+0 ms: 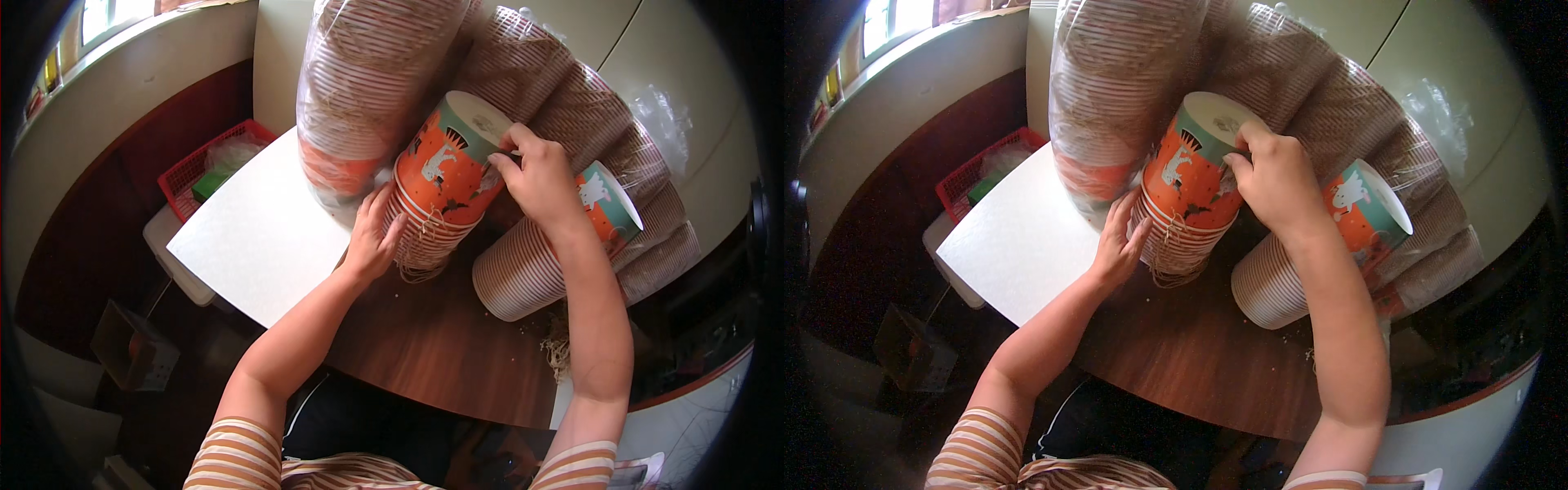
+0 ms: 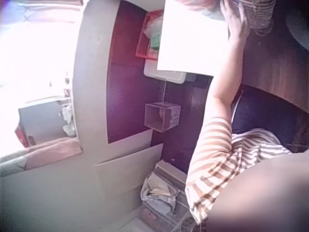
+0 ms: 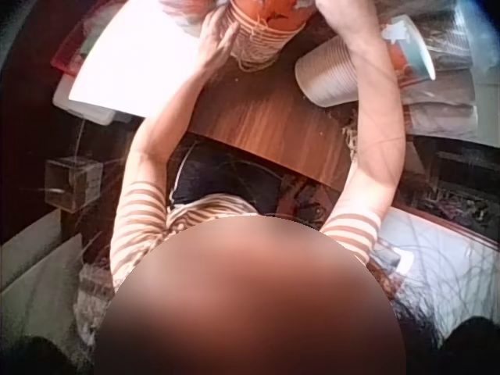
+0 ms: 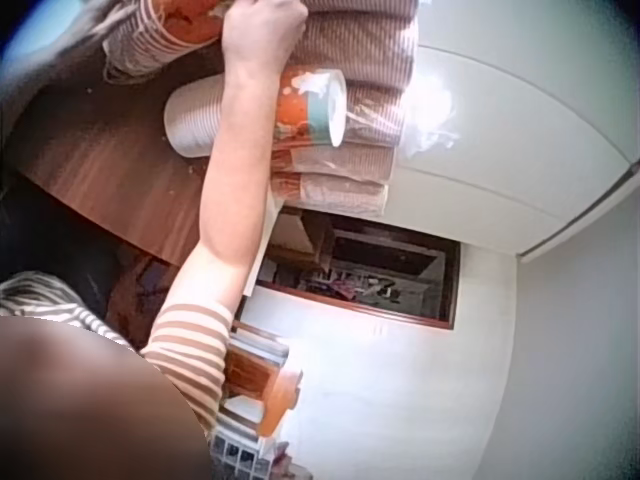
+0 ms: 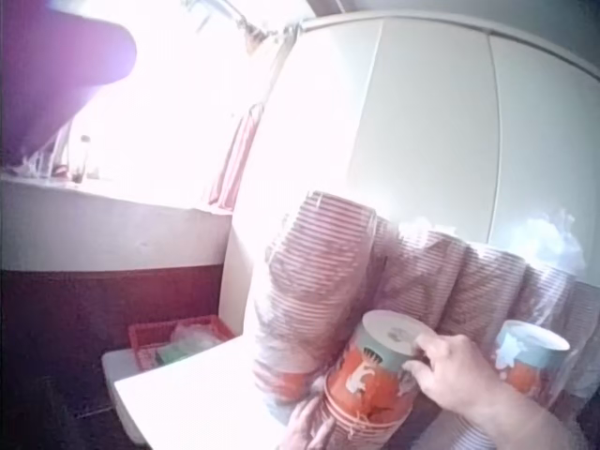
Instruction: The person is attaching thin strings to paper buckets to serve as handles.
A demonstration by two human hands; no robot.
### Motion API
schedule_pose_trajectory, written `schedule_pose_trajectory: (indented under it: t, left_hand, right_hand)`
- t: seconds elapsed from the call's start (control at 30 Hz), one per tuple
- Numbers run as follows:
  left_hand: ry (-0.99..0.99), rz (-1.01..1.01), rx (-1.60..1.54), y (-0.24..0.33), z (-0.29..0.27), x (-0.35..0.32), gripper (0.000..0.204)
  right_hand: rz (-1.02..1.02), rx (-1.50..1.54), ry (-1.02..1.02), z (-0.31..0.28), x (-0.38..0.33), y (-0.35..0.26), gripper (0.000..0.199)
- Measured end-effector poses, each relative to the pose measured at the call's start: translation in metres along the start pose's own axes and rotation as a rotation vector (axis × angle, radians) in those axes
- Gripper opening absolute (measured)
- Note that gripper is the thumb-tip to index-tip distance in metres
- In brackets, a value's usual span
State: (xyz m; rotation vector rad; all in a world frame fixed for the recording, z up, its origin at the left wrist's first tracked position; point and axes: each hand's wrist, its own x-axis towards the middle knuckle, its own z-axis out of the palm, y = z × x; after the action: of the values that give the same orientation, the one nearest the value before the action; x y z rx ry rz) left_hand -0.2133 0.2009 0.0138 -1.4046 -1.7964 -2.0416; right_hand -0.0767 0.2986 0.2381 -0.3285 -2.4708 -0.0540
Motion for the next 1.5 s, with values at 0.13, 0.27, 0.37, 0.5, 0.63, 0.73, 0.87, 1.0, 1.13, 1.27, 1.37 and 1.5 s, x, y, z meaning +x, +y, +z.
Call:
schedule_pose_trajectory:
  t: [0.13,0.27,0.37,0.5,0.63,0.73,0.87,1.0,1.13,1.27,1.37,1.5]
  left_hand:
    - [-0.001,-0.005,0.001,-0.001,-0.002,0.0,0.051]
    - [-0.001,-0.013,0.009,-0.002,-0.001,-0.001,0.051]
    - [-0.008,-0.006,-0.001,-0.001,0.0,-0.001,0.051]
    - [-0.021,-0.003,0.019,-0.001,-0.001,-0.002,0.051]
    - [-0.023,-0.01,0.03,-0.002,-0.002,-0.002,0.052]
    - [-0.028,-0.008,0.047,-0.002,-0.001,-0.002,0.053]
    - [-0.033,0.001,0.076,0.001,-0.002,-0.003,0.053]
    - [-0.002,0.002,0.04,0.002,-0.003,-0.003,0.053]
    - [0.071,0.003,0.025,0.003,-0.01,-0.003,0.049]
    - [0.166,0.202,0.074,0.022,-0.016,-0.002,0.039]
    - [0.025,0.535,0.231,0.048,-0.012,-0.012,0.037]
    - [-0.419,0.681,0.106,0.083,0.021,-0.029,0.03]
  right_hand:
    - [0.025,0.005,-0.005,0.002,0.002,-0.007,0.015]
    - [0.043,-0.018,-0.032,0.004,-0.001,-0.007,0.015]
    - [0.009,-0.017,-0.007,0.005,-0.004,-0.001,0.015]
    - [0.036,-0.017,-0.022,0.005,-0.006,-0.003,0.015]
    - [0.024,-0.016,0.002,0.008,-0.008,-0.002,0.015]
    - [0.021,-0.023,0.006,0.01,-0.009,0.0,0.016]
    - [0.055,-0.033,-0.021,0.008,-0.013,-0.003,0.018]
    - [-0.02,0.026,0.134,0.002,-0.033,-0.008,0.024]
    - [0.009,-0.079,0.2,-0.017,-0.071,-0.005,0.028]
    - [-0.031,-0.466,0.326,-0.066,-0.093,0.007,0.032]
    - [0.141,-0.513,0.324,-0.094,-0.098,0.016,0.037]
    - [0.291,-0.447,0.14,-0.108,-0.105,0.043,0.038]
